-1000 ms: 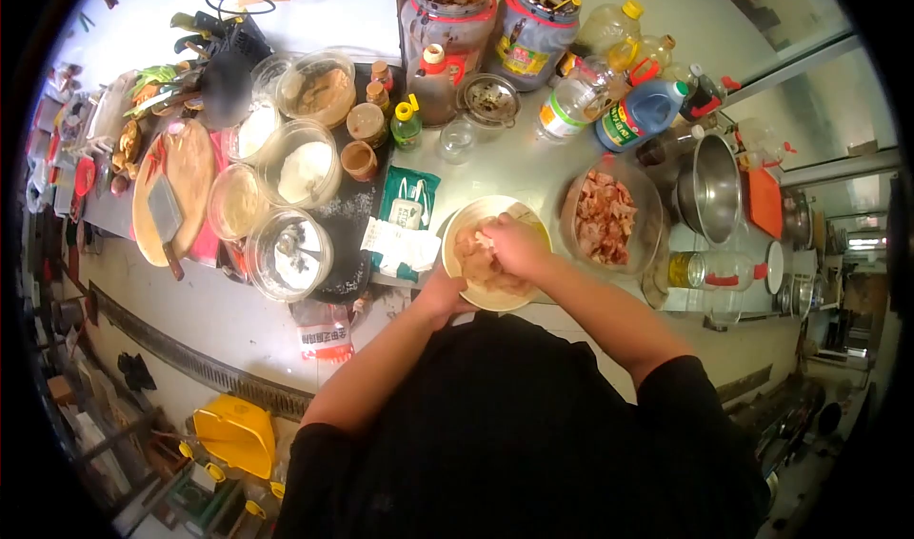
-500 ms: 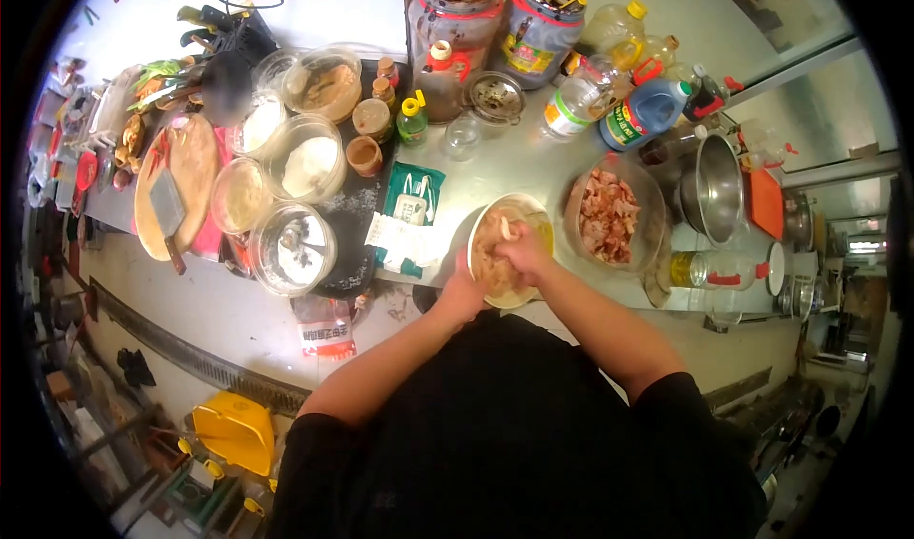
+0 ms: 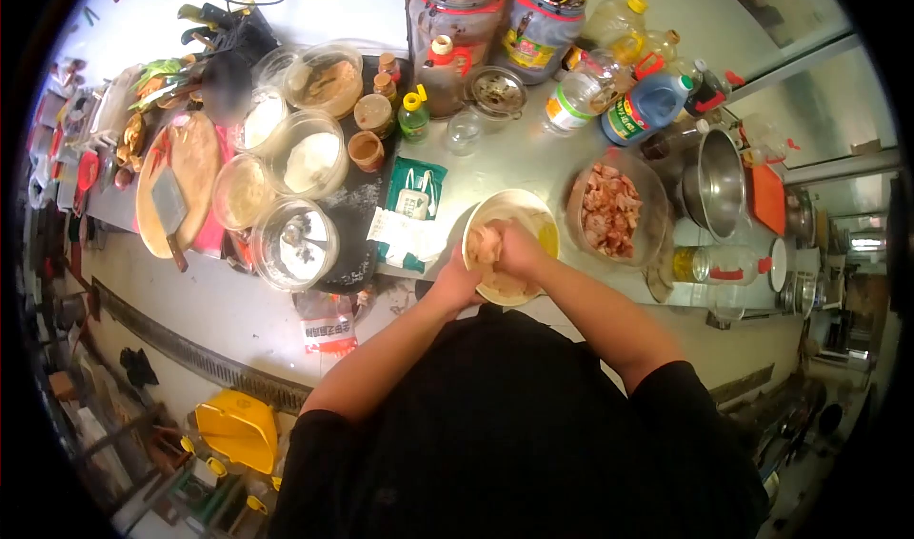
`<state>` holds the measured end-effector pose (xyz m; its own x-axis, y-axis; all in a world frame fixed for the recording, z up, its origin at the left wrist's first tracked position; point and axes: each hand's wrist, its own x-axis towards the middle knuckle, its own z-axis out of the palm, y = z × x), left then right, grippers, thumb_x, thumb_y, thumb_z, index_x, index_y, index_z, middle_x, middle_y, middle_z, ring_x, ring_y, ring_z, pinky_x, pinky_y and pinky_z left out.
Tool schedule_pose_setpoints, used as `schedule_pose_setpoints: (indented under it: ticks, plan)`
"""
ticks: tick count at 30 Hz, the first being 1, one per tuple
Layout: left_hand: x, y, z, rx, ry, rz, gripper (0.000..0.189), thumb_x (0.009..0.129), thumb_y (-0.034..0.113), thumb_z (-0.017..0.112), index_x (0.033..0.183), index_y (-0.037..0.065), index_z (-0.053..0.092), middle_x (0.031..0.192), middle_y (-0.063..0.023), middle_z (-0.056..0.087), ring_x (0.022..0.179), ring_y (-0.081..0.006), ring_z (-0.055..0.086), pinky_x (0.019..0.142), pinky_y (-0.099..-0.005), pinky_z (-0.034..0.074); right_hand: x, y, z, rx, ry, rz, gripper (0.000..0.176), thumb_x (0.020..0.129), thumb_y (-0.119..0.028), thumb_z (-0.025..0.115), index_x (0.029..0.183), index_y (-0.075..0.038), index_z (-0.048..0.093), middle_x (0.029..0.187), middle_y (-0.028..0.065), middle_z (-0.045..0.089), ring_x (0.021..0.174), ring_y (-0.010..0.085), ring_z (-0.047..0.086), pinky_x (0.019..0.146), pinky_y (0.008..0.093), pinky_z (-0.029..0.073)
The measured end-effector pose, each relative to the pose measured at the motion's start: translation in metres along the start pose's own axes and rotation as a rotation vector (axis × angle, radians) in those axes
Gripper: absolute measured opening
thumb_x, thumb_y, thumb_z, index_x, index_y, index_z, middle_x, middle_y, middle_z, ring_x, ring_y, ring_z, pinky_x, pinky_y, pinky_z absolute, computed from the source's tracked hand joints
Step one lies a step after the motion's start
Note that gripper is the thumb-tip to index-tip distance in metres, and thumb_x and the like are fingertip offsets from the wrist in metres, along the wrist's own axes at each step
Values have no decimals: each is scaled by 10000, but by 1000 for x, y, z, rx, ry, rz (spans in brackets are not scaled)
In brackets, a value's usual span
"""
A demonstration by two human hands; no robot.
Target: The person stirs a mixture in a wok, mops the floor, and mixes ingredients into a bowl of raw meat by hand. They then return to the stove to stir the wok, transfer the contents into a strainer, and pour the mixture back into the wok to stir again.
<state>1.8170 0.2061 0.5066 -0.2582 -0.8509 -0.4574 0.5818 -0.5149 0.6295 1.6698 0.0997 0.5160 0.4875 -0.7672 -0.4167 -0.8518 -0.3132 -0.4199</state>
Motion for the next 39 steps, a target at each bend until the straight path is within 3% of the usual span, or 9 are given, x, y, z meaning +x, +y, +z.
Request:
schedule_pose_setpoints:
  ticks: [5, 7, 14, 23, 25, 29, 31, 34, 39]
  plan:
    - [-8, 11, -3, -30, -92, -5, 581, 835, 36, 439, 1372, 158, 254, 1260, -103, 455, 1057, -251, 573, 701, -378, 582, -28, -43, -40, -61, 18, 58, 282, 820, -100, 513, 1090, -39, 567, 1033, 220, 583, 1045, 345, 520, 843, 408, 438]
    - [-11, 16, -2, -102, -95, -42, 644, 803, -58, 428, 1389, 123, 232, 1275, -157, 450, 1057, -308, 575, 754, -408, 588, -35, -42, -48, -167, 106, -223, 346, 767, -123, 593, 1105, -51, 569, 1067, 205, 570, 1043, 336, 524, 860, 406, 439]
    - [6, -9, 0, -71, -100, -61, 629, 810, -52, 432, 1383, 128, 244, 1285, -157, 449, 1079, -301, 565, 756, -410, 581, -18, -6, -16, -7, 187, -250, 533, 632, -117, 698, 1146, -66, 567, 993, 155, 540, 991, 357, 526, 874, 400, 435]
    - [-7, 1, 3, -171, -104, -34, 652, 805, -55, 425, 1392, 156, 237, 1282, -136, 449, 1097, -294, 553, 767, -414, 576, -36, -38, -54, -275, -71, -60, 542, 677, -163, 709, 1193, -131, 545, 1118, 189, 472, 1038, 363, 514, 882, 401, 437]
    - [-8, 3, 5, -145, -107, -31, 646, 802, -45, 444, 1385, 149, 245, 1286, -135, 446, 1097, -290, 554, 755, -411, 579, -56, -56, -72, 104, -173, -186, 628, 651, -171, 736, 1238, -123, 517, 1138, 181, 498, 1005, 319, 542, 844, 417, 452]
    - [4, -14, 8, -168, -90, -31, 606, 817, -19, 458, 1372, 137, 271, 1269, -134, 462, 1087, -284, 560, 744, -408, 583, -55, -20, -49, -178, 50, -181, 756, 619, -187, 763, 1305, -115, 454, 1161, 182, 488, 1052, 303, 535, 848, 378, 470]
    - [8, -18, 15, 23, 18, -46, 539, 867, 113, 507, 1347, 116, 263, 1240, -126, 472, 1043, -257, 582, 696, -380, 582, -44, -4, -12, -180, 74, 289, 754, 612, -92, 743, 1299, -34, 438, 1152, 191, 513, 1044, 301, 539, 833, 330, 488]
    - [6, -17, 22, -82, 44, -16, 562, 860, 191, 558, 1336, 104, 272, 1223, -135, 477, 1010, -252, 592, 666, -373, 584, -32, 11, 0, 497, 165, 323, 726, 618, -88, 739, 1273, 17, 444, 1093, 171, 574, 990, 277, 575, 830, 316, 484]
    - [-3, -5, 19, -48, 30, -17, 505, 857, 20, 438, 1342, 89, 313, 1228, -151, 490, 1053, -279, 576, 708, -379, 593, -37, -3, -48, 142, 43, 105, 713, 624, -98, 740, 1277, -29, 462, 1114, 169, 580, 1003, 275, 579, 824, 327, 492]
